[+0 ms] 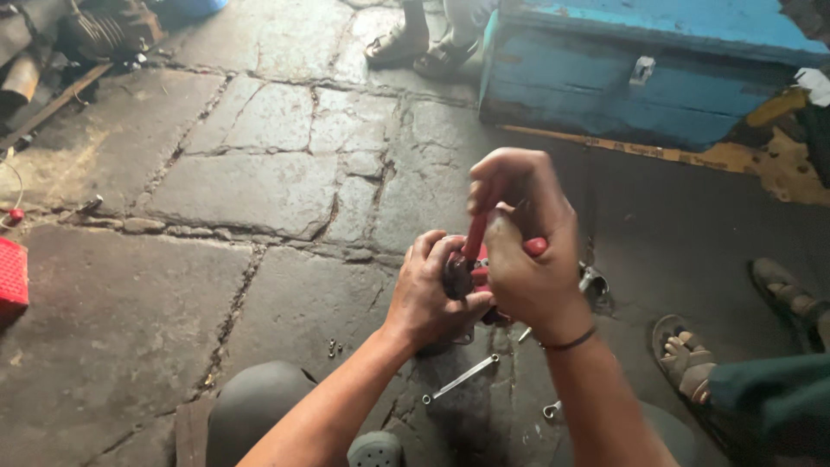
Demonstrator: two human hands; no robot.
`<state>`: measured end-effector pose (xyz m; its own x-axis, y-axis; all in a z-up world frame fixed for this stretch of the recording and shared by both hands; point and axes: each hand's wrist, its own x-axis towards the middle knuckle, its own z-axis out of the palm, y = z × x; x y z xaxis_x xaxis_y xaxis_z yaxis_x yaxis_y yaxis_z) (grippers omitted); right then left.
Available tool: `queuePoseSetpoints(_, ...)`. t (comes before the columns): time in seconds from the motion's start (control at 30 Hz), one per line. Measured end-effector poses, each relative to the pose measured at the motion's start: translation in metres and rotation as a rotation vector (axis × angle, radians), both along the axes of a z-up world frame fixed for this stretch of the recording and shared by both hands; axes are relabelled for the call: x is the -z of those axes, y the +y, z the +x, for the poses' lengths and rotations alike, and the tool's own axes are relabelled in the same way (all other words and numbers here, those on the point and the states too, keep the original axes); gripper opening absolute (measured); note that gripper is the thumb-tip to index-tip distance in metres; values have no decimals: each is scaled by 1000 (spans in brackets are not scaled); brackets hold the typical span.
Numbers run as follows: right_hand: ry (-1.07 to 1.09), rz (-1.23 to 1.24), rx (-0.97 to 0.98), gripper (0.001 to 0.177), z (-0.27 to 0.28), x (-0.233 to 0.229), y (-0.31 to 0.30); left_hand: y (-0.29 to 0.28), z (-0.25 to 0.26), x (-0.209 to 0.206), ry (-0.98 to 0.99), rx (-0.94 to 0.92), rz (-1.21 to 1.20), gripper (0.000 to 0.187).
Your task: The person sits on the floor and works on a red cylindrical mechanical component. They use a wrench to loosen bolts and then use pliers to remove small metal pins from the assembly. The removed pins are placed on the floor next to the part.
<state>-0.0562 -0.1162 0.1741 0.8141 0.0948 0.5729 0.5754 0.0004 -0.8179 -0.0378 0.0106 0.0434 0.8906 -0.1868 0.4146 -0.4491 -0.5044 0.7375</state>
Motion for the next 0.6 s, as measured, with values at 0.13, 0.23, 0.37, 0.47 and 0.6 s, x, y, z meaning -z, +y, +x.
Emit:
queuePoseSetpoints(0.13, 132, -14, -392, 40, 7, -17, -28, 3, -2, -7, 25, 41, 6, 71)
queuePoseSetpoints(0.23, 148, 9, -351, 43, 1, -23, -25, 4, 1, -5, 9, 62, -9, 68)
queuePoseSetpoints(0.37, 57, -105, 233, 47, -17, -11, 14, 2, 5, 4, -57, 30, 33, 69)
queuePoseSetpoints(0.47, -30, -148, 386, 46, -22, -6, 25, 0, 5, 5, -44, 22, 10, 69)
queuePoseSetpoints(0.6, -43, -145, -18, 53, -14, -11, 7, 0, 1, -6, -64, 52, 14, 71)
